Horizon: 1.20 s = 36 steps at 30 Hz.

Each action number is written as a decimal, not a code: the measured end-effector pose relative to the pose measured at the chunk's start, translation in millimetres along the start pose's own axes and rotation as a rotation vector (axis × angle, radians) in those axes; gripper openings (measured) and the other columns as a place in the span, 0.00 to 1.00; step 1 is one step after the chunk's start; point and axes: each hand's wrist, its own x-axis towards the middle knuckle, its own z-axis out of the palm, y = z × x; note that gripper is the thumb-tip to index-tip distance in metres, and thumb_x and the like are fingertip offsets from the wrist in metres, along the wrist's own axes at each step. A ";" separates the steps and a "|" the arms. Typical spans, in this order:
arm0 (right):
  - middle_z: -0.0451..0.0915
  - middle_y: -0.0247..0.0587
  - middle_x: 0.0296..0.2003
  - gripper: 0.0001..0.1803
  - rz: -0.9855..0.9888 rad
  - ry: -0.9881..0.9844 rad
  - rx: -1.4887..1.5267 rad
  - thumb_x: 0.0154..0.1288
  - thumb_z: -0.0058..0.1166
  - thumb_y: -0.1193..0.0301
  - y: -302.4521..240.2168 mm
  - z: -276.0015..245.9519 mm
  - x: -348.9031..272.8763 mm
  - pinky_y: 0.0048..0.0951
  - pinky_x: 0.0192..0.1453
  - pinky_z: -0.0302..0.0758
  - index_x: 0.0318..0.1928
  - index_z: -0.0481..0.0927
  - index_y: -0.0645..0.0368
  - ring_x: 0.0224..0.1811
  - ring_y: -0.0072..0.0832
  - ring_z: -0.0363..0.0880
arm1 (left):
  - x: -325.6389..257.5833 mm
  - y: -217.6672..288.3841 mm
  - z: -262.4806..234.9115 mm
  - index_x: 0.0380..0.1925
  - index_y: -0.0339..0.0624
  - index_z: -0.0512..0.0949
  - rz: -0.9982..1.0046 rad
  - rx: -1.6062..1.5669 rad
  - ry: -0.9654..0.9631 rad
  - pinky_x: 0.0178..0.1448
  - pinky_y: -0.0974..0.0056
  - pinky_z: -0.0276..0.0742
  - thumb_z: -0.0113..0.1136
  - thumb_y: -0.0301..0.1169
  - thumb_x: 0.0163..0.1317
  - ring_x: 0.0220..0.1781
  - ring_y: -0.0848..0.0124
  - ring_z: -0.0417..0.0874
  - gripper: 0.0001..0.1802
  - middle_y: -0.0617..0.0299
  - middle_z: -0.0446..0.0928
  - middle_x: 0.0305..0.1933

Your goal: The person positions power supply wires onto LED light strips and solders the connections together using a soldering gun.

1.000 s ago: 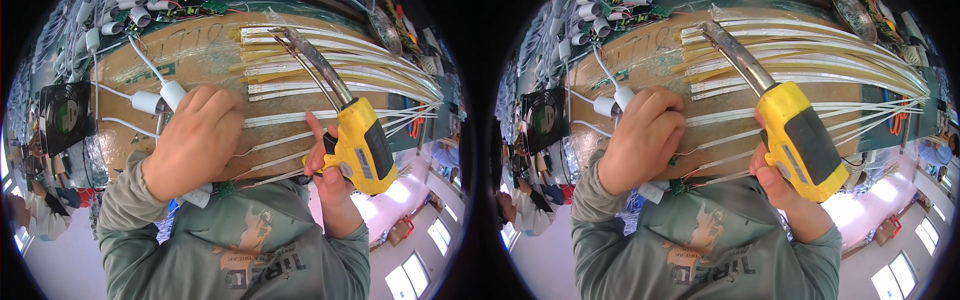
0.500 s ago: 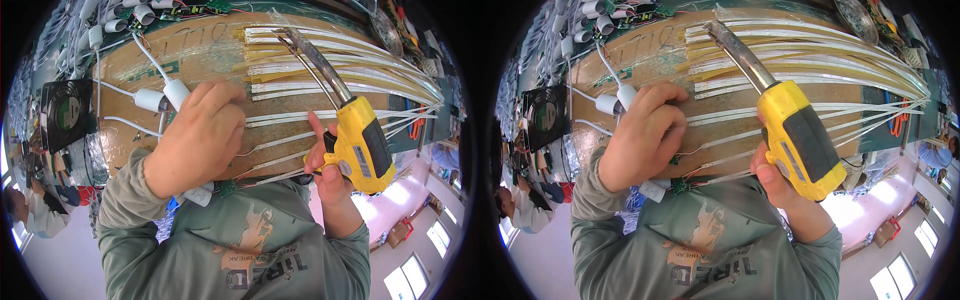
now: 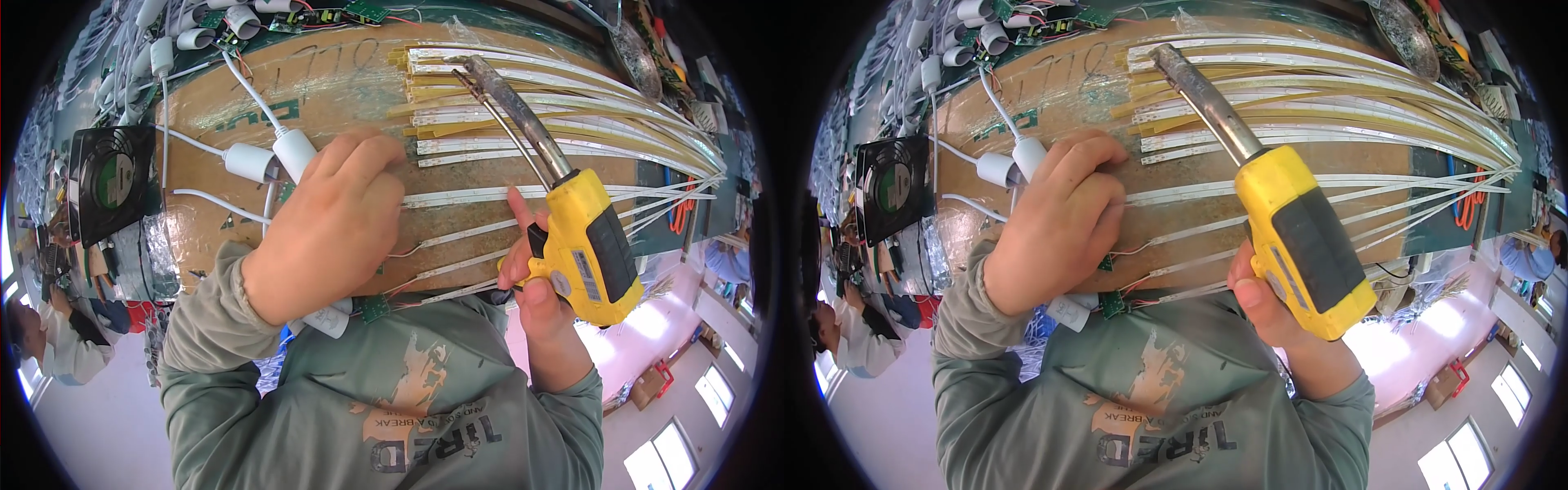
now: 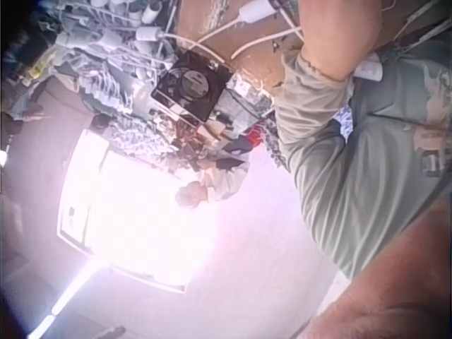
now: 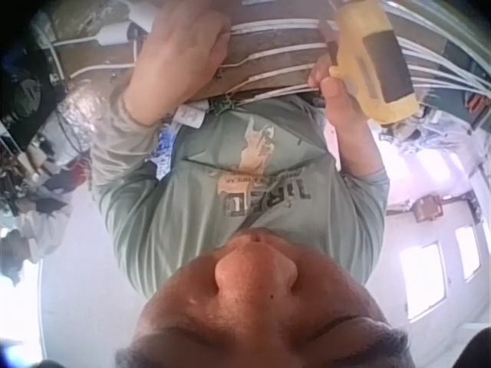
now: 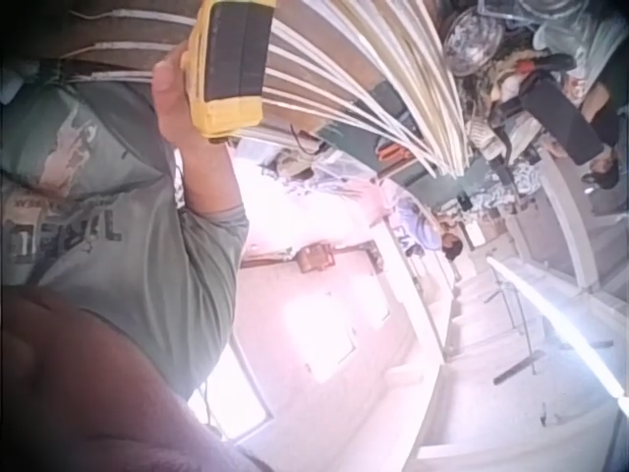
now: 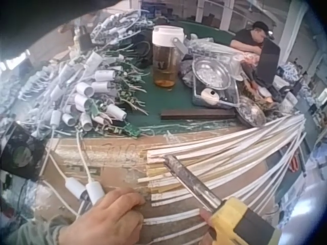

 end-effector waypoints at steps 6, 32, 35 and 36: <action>0.78 0.32 0.38 0.40 0.098 -0.078 -0.018 0.65 0.73 0.53 -22.8 -7.5 -18.0 0.51 0.67 0.70 0.67 0.71 0.62 0.39 0.26 0.81 | -0.1 -0.8 2.0 0.33 0.35 0.75 0.001 0.031 -0.005 0.62 0.50 0.77 0.66 0.16 0.52 0.61 0.46 0.78 0.10 0.48 0.75 0.56; 0.76 0.37 0.26 0.08 -0.056 -0.294 -0.084 0.64 0.63 0.71 58.7 -43.3 -87.7 0.35 0.26 0.69 0.33 0.76 0.58 0.23 0.36 0.75 | -3.1 -1.2 4.9 0.33 0.33 0.74 0.001 0.015 0.005 0.63 0.50 0.76 0.65 0.16 0.51 0.61 0.45 0.77 0.11 0.47 0.73 0.56; 0.76 0.37 0.26 0.08 -0.020 -0.312 -0.105 0.64 0.63 0.71 61.7 -46.4 -89.3 0.36 0.27 0.69 0.33 0.76 0.58 0.23 0.37 0.75 | -3.4 -2.0 4.6 0.33 0.33 0.74 0.004 0.016 0.006 0.63 0.49 0.76 0.65 0.16 0.51 0.61 0.45 0.77 0.11 0.47 0.73 0.56; 0.76 0.37 0.26 0.08 -0.018 -0.313 -0.105 0.64 0.63 0.71 62.4 -47.4 -89.3 0.36 0.27 0.69 0.33 0.76 0.58 0.23 0.37 0.75 | -3.5 -2.3 4.4 0.33 0.33 0.74 0.002 0.014 0.005 0.63 0.49 0.76 0.65 0.16 0.51 0.61 0.45 0.77 0.11 0.46 0.73 0.56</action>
